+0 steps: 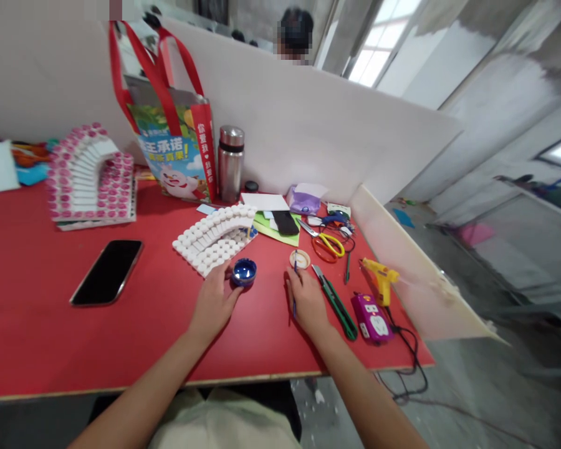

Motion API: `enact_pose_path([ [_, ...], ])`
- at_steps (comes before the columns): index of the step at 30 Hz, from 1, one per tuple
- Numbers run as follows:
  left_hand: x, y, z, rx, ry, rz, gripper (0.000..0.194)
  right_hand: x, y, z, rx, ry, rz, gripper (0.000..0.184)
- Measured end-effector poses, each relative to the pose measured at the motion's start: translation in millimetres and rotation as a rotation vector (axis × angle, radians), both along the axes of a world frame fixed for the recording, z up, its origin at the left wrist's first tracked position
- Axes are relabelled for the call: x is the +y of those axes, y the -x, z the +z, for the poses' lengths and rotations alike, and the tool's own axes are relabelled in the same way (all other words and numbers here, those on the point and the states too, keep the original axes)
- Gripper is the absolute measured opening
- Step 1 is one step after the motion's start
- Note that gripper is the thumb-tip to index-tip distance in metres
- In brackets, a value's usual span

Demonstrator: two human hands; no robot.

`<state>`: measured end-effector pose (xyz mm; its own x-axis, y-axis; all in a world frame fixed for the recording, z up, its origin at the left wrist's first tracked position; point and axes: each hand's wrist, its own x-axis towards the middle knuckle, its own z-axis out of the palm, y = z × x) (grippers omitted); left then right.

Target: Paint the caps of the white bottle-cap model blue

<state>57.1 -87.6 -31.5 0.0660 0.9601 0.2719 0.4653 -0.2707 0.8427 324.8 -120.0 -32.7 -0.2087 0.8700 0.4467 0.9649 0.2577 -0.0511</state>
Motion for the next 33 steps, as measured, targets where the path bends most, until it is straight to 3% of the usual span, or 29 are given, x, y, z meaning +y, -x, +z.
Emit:
enact_pose_path([
  [12,2,2,-5.7,0.079,-0.092,-0.013,0.046,-6,-5,1.7,-0.105,-0.001,-0.043,0.037],
  [25,1,3,-7.9,0.093,-0.084,-0.007,0.047,-17,-11,3.9,-0.155,0.042,-0.105,0.051],
  [33,0,1,-4.5,0.073,-0.086,-0.007,0.048,-3,-17,-4.5,0.006,0.049,-0.025,0.045],
])
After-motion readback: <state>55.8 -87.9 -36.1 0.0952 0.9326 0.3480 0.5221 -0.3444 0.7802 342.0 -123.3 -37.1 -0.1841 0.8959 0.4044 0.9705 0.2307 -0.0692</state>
